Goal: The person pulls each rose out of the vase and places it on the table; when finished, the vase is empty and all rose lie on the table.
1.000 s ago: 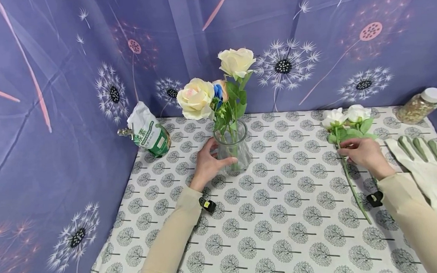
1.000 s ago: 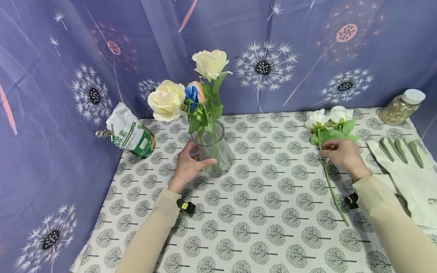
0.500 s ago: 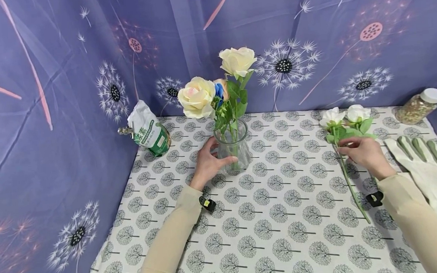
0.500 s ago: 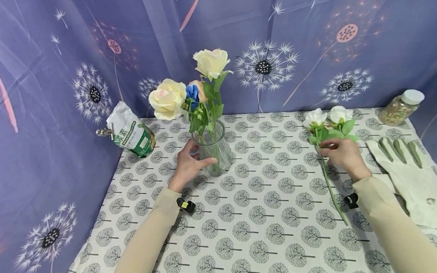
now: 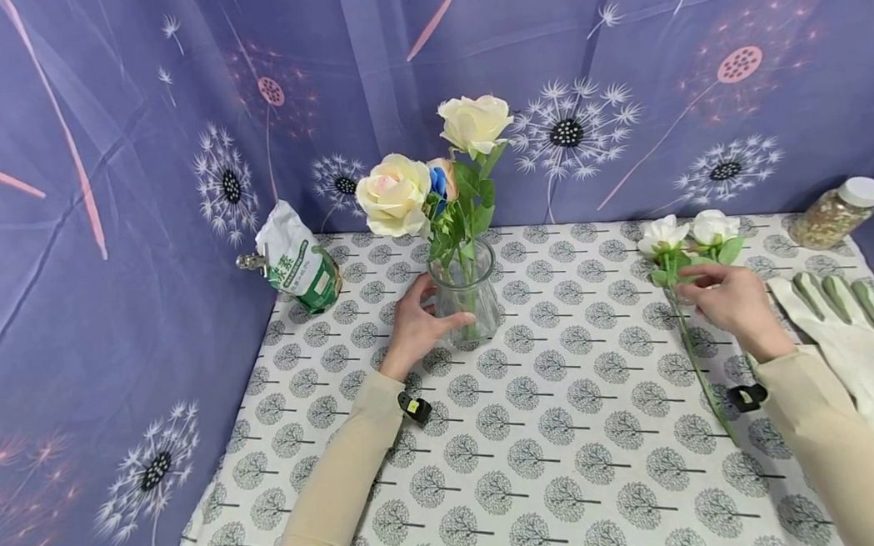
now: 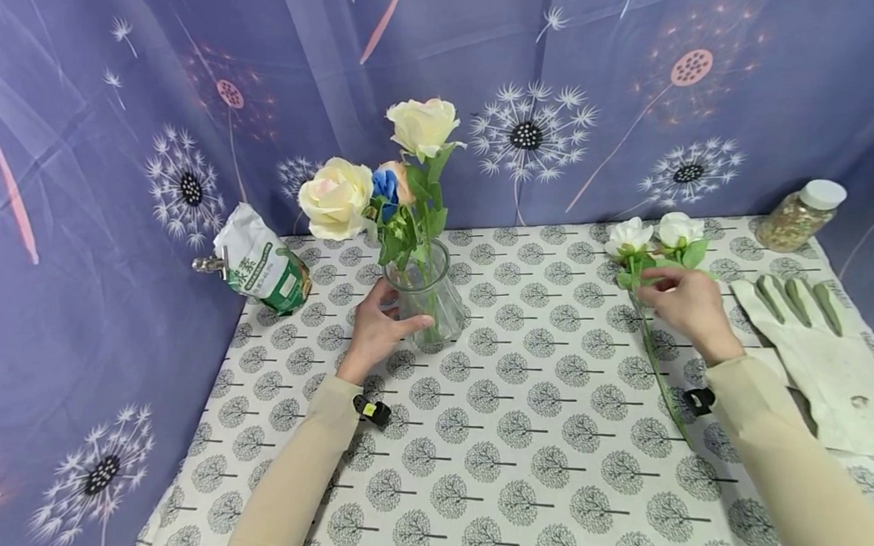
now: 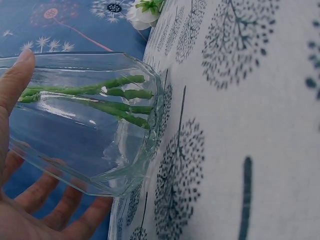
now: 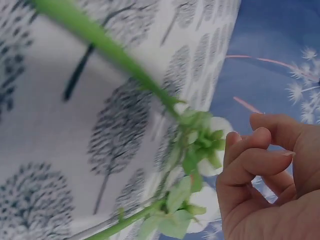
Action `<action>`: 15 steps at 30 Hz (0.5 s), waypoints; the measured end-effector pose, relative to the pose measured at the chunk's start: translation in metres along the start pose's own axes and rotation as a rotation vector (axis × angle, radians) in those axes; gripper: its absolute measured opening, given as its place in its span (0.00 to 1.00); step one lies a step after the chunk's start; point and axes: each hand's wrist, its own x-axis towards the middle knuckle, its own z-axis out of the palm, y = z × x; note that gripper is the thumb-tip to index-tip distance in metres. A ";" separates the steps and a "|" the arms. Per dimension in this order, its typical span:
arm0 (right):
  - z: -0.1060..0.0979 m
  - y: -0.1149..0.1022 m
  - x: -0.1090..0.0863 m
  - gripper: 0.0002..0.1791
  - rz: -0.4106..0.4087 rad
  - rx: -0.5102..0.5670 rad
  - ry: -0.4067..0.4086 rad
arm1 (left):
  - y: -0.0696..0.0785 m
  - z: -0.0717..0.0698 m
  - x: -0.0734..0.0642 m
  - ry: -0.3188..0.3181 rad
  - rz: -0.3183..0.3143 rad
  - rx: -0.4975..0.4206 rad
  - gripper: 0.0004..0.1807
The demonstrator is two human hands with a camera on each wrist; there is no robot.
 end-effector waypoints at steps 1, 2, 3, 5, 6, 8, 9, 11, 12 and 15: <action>0.001 -0.003 -0.001 0.27 -0.012 0.003 0.011 | 0.000 0.000 0.000 -0.001 -0.002 0.003 0.53; 0.001 -0.006 -0.003 0.26 -0.027 0.007 0.025 | 0.000 0.000 0.000 -0.002 -0.003 0.003 0.53; 0.002 -0.009 -0.004 0.26 -0.046 0.009 0.042 | 0.000 0.000 0.000 -0.003 -0.003 0.003 0.52; 0.004 -0.017 -0.007 0.27 -0.075 0.023 0.071 | 0.000 0.000 0.000 -0.004 -0.004 0.003 0.52; 0.004 -0.022 -0.008 0.27 -0.092 0.035 0.082 | 0.000 0.000 -0.001 -0.004 -0.003 0.005 0.52; 0.006 -0.031 -0.011 0.26 -0.119 0.049 0.104 | 0.000 0.000 -0.001 -0.003 0.000 0.004 0.52; 0.007 -0.035 -0.012 0.25 -0.132 0.057 0.112 | 0.001 0.000 -0.001 -0.002 0.001 0.004 0.52; 0.009 -0.045 -0.015 0.21 -0.162 0.089 0.123 | 0.001 0.000 -0.001 0.000 0.000 0.005 0.52; 0.010 -0.050 -0.016 0.19 -0.177 0.109 0.129 | 0.001 0.000 -0.001 0.001 0.001 0.004 0.52; 0.015 -0.064 -0.020 0.16 -0.227 0.163 0.144 | 0.002 0.000 -0.001 0.003 0.004 0.000 0.51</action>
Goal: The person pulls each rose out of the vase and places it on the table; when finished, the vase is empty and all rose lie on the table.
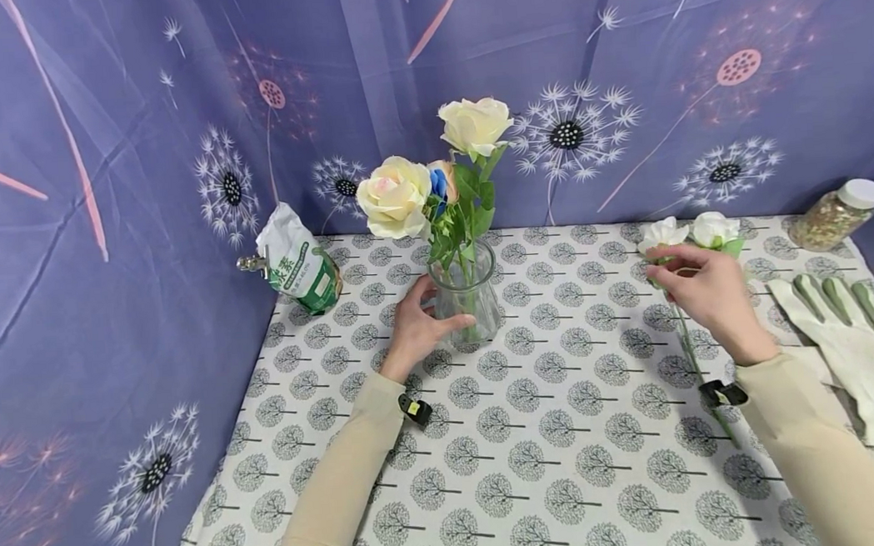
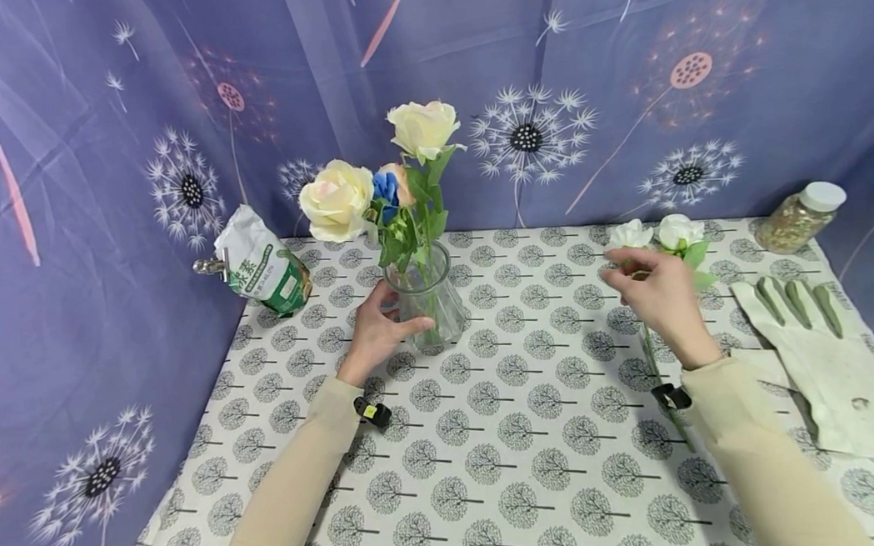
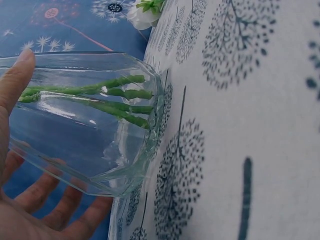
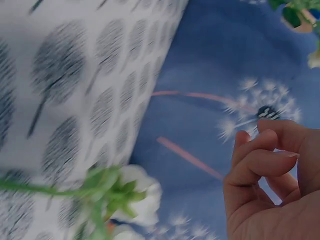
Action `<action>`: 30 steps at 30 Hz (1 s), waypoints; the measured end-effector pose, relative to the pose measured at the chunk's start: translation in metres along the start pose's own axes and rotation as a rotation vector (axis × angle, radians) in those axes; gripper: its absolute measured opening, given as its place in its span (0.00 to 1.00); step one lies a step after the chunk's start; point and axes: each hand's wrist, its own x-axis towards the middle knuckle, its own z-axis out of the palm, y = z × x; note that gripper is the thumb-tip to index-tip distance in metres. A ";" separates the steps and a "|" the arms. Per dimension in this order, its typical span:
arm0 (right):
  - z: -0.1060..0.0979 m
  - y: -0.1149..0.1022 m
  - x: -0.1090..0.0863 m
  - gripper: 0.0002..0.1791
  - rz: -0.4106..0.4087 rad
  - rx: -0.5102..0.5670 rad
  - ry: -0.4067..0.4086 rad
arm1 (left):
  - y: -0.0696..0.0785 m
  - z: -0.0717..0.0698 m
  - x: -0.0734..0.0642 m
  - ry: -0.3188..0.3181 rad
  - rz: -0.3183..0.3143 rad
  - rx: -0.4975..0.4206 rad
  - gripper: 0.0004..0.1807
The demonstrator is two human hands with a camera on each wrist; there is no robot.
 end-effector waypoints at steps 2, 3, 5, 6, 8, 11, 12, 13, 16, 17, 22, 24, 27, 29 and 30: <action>0.004 -0.010 -0.001 0.18 -0.017 0.026 0.002 | 0.000 0.000 0.000 0.001 0.003 -0.001 0.51; 0.006 -0.014 -0.002 0.19 -0.017 0.031 0.001 | 0.000 0.000 0.000 0.002 0.004 -0.001 0.51; 0.011 -0.024 -0.003 0.21 -0.014 0.033 -0.004 | 0.000 0.001 0.000 0.004 0.005 0.000 0.51; 0.013 -0.029 -0.004 0.21 -0.014 0.030 -0.003 | 0.000 0.001 0.000 0.004 0.006 0.000 0.51; 0.017 -0.038 -0.005 0.22 -0.019 0.037 0.000 | 0.000 0.001 0.000 0.005 0.005 0.001 0.51; 0.025 -0.051 -0.006 0.20 -0.040 0.084 0.006 | 0.000 0.001 0.000 0.005 0.008 0.004 0.51; 0.028 -0.055 -0.006 0.20 -0.051 0.107 0.006 | -0.001 0.001 0.000 0.004 0.010 0.006 0.51; 0.031 -0.058 -0.005 0.20 -0.059 0.128 0.003 | -0.001 0.000 0.000 0.003 0.011 0.009 0.51; 0.039 -0.068 -0.004 0.20 -0.083 0.176 -0.010 | -0.001 0.000 0.000 0.004 0.016 0.015 0.51; 0.042 -0.071 -0.004 0.20 -0.090 0.188 -0.017 | -0.001 0.000 0.000 0.004 0.017 0.017 0.51; 0.056 -0.087 -0.001 0.22 -0.120 0.235 -0.044 | -0.001 0.000 0.000 0.004 0.015 0.016 0.52; 0.061 -0.093 0.000 0.22 -0.133 0.259 -0.057 | -0.001 0.000 0.000 0.002 0.011 0.018 0.52; 0.068 -0.102 0.003 0.21 -0.146 0.285 -0.070 | -0.001 0.000 0.000 0.001 0.005 0.018 0.52; 0.073 -0.107 0.005 0.21 -0.152 0.301 -0.075 | -0.001 0.000 0.001 0.000 0.001 0.018 0.52; 0.076 -0.109 0.006 0.21 -0.152 0.309 -0.078 | -0.001 0.000 0.001 0.000 -0.001 0.019 0.52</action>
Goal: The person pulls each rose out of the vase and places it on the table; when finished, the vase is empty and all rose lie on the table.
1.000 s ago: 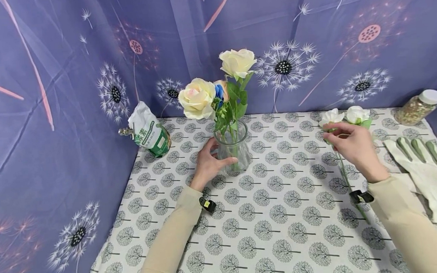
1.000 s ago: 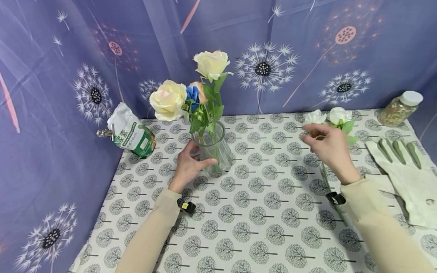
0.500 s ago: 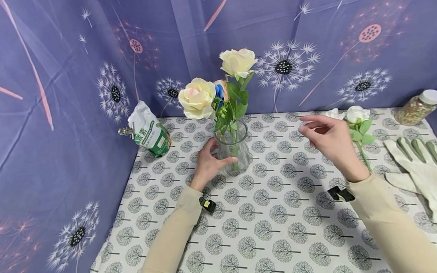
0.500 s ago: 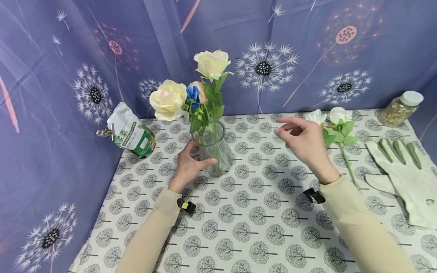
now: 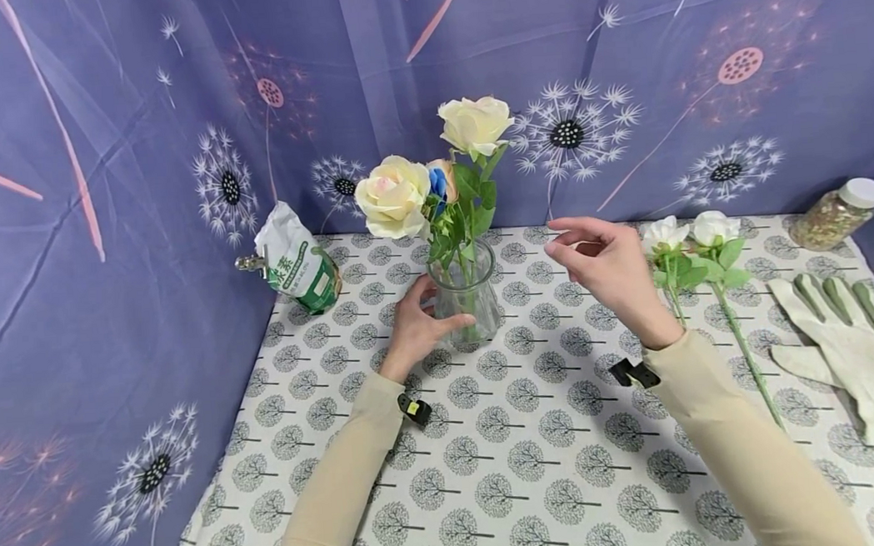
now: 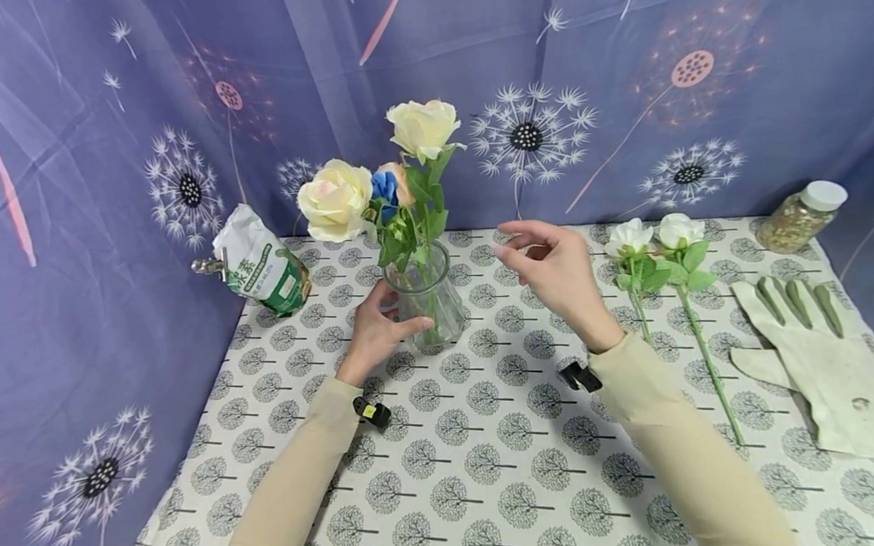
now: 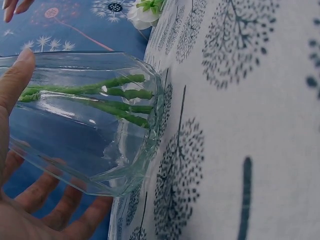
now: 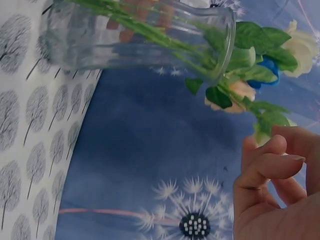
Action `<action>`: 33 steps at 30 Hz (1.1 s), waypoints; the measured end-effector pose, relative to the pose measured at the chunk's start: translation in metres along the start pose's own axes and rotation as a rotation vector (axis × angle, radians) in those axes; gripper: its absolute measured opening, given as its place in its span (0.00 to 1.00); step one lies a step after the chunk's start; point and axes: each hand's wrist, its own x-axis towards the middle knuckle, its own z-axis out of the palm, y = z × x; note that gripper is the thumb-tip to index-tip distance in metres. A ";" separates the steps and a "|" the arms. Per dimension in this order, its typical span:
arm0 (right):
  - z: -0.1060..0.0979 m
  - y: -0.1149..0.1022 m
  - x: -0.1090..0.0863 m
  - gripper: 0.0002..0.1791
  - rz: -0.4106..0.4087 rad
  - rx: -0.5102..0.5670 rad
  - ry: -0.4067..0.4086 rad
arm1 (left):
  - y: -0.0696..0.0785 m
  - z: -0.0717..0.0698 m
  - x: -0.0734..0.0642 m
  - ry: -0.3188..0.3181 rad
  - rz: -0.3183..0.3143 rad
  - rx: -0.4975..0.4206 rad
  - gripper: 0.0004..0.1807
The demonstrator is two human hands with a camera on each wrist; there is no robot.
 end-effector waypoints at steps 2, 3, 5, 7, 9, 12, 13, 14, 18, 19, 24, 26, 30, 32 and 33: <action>0.006 -0.002 0.003 0.21 -0.003 0.022 -0.004 | 0.000 0.000 0.000 0.000 -0.003 0.000 0.52; 0.009 -0.003 0.005 0.21 -0.006 0.031 -0.004 | 0.000 0.000 0.000 0.000 -0.003 0.001 0.52; 0.015 -0.005 0.010 0.21 -0.009 0.040 -0.011 | 0.000 0.000 0.000 -0.001 -0.003 -0.001 0.52; 0.021 -0.007 0.014 0.22 -0.008 0.045 -0.020 | 0.000 -0.001 0.000 -0.001 -0.002 -0.003 0.52; 0.026 -0.008 0.019 0.23 -0.006 0.044 -0.027 | 0.000 -0.001 0.000 -0.001 0.001 -0.005 0.52; 0.034 -0.009 0.027 0.24 0.001 0.039 -0.033 | 0.000 -0.001 0.001 -0.002 0.006 -0.007 0.52; 0.036 -0.009 0.030 0.24 0.002 0.037 -0.032 | 0.000 -0.001 0.001 -0.003 0.007 -0.007 0.52; 0.039 -0.009 0.032 0.24 0.000 0.033 -0.032 | 0.000 -0.001 0.001 -0.003 0.007 -0.008 0.52; 0.047 -0.008 0.041 0.25 -0.003 0.033 -0.039 | -0.001 0.000 0.001 -0.002 0.012 -0.007 0.52; 0.049 -0.007 0.043 0.25 -0.003 0.031 -0.038 | -0.001 0.000 0.001 -0.001 0.013 -0.007 0.52; 0.060 -0.005 0.052 0.28 0.021 0.015 -0.036 | 0.000 -0.001 -0.001 0.003 0.020 -0.001 0.51; 0.064 -0.006 0.055 0.28 0.025 0.013 -0.037 | 0.000 -0.001 -0.002 0.004 0.020 0.003 0.51; 0.071 -0.007 0.060 0.19 -0.010 0.015 -0.038 | 0.000 -0.001 -0.002 0.009 0.017 0.012 0.51; 0.074 -0.008 0.062 0.12 -0.029 0.012 -0.038 | 0.000 -0.001 -0.001 0.012 0.021 0.018 0.50; 0.076 -0.008 0.063 0.09 -0.038 0.011 -0.037 | 0.000 -0.001 -0.001 0.014 0.024 0.020 0.50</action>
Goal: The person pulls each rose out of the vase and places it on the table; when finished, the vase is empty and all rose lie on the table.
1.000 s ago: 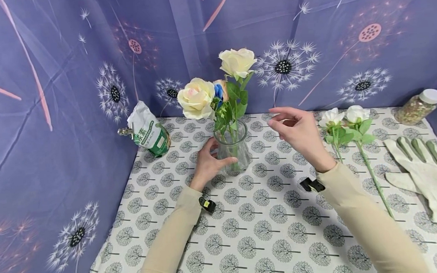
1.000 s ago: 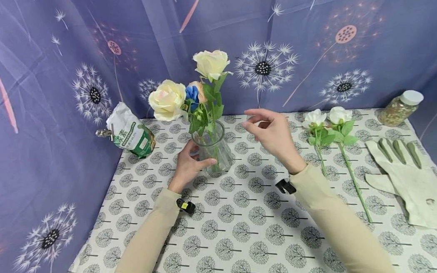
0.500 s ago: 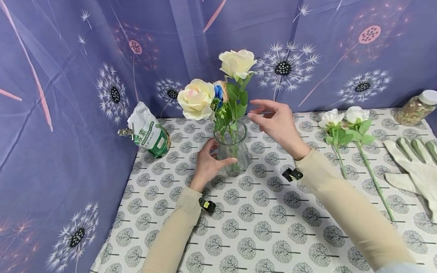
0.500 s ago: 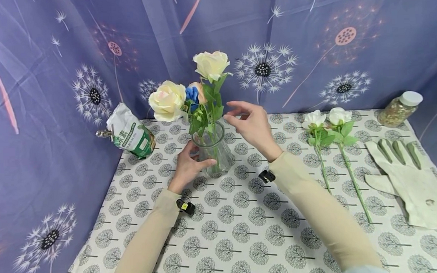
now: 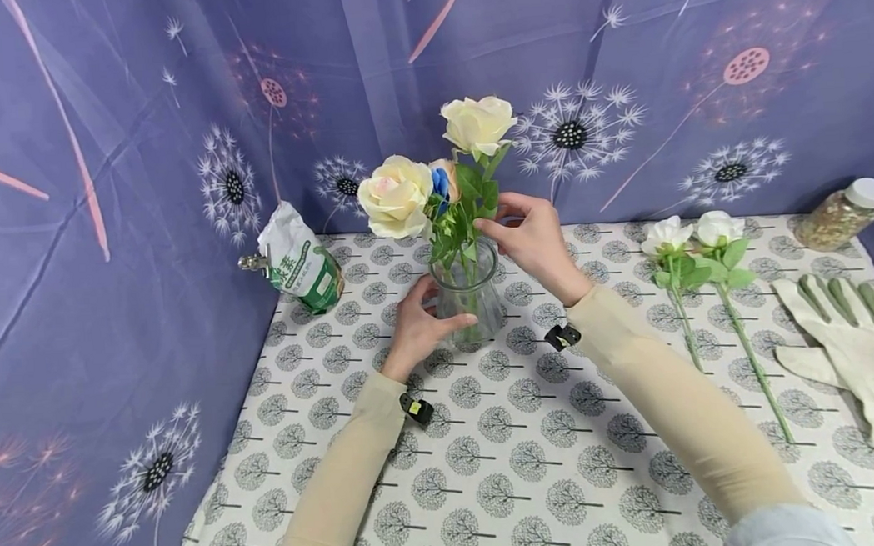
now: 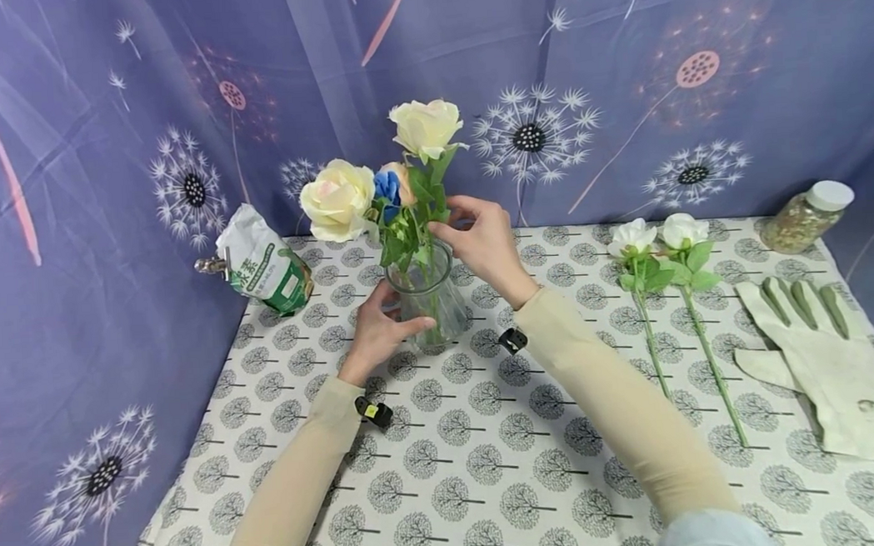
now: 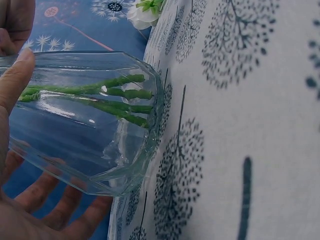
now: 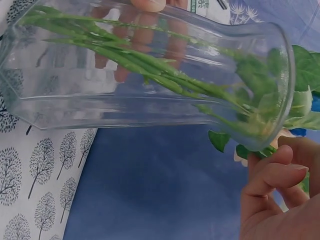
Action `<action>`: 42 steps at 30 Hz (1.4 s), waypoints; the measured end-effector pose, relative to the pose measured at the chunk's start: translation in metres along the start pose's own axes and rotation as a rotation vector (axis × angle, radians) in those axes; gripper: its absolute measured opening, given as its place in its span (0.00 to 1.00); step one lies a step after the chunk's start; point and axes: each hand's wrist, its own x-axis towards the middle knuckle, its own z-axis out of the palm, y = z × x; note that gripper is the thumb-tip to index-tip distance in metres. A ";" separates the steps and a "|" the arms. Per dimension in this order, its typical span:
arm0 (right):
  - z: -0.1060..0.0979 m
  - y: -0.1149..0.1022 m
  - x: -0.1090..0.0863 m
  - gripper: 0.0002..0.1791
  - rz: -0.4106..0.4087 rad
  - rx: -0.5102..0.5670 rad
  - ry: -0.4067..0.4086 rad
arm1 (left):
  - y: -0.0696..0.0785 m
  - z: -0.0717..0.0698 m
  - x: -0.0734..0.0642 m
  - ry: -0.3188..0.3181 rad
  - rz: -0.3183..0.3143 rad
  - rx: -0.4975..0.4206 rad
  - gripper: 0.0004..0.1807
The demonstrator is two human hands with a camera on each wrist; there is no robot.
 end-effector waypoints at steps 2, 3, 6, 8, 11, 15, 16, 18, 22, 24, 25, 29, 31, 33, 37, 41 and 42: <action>0.002 0.000 0.001 0.07 -0.008 -0.008 0.002 | 0.000 0.000 0.001 0.001 0.004 0.001 0.50; 0.002 0.000 0.001 0.07 -0.009 -0.011 0.001 | 0.000 0.000 0.001 0.000 0.005 -0.001 0.50; 0.004 0.001 0.003 0.06 -0.016 -0.022 0.007 | -0.001 0.000 0.001 -0.001 0.008 -0.003 0.50; 0.005 0.001 0.004 0.06 -0.016 -0.029 0.012 | 0.000 0.000 0.002 -0.002 0.011 -0.006 0.49; 0.005 0.001 0.006 0.06 -0.005 -0.025 0.018 | 0.000 0.000 0.003 0.000 0.014 -0.006 0.50; 0.007 0.002 0.008 0.10 0.013 -0.009 0.020 | 0.000 0.000 0.003 0.000 0.015 -0.007 0.50; 0.007 0.002 0.008 0.10 0.012 -0.007 0.021 | 0.001 0.000 0.003 0.000 0.015 -0.007 0.50; 0.008 0.002 0.008 0.10 0.009 -0.005 0.022 | 0.001 0.000 0.002 0.001 0.014 -0.006 0.50; 0.008 0.002 0.008 0.10 -0.001 -0.009 0.037 | 0.001 0.000 0.001 0.002 0.012 -0.008 0.49; 0.008 0.000 0.007 0.10 -0.003 -0.012 0.047 | 0.002 0.000 0.001 0.003 0.011 -0.007 0.50; 0.008 0.000 0.007 0.10 -0.006 -0.009 0.053 | 0.001 0.000 0.001 0.003 0.011 -0.006 0.50; 0.008 -0.002 0.007 0.11 -0.022 0.024 0.070 | 0.001 0.001 0.000 0.005 0.006 0.003 0.50; 0.007 -0.002 0.008 0.12 -0.025 0.048 0.074 | 0.001 0.001 0.000 0.007 0.006 0.006 0.51; 0.006 -0.004 0.008 0.12 -0.017 0.071 0.073 | 0.001 0.001 0.000 0.007 0.004 0.008 0.51; 0.003 -0.007 0.008 0.14 0.004 0.091 0.078 | 0.001 0.001 -0.001 0.005 -0.002 0.013 0.52; 0.001 -0.010 0.008 0.14 0.012 0.091 0.099 | 0.001 0.001 -0.001 0.005 -0.005 0.009 0.52; 0.000 -0.011 0.008 0.15 0.011 0.090 0.105 | 0.001 0.001 -0.001 0.005 -0.006 0.008 0.51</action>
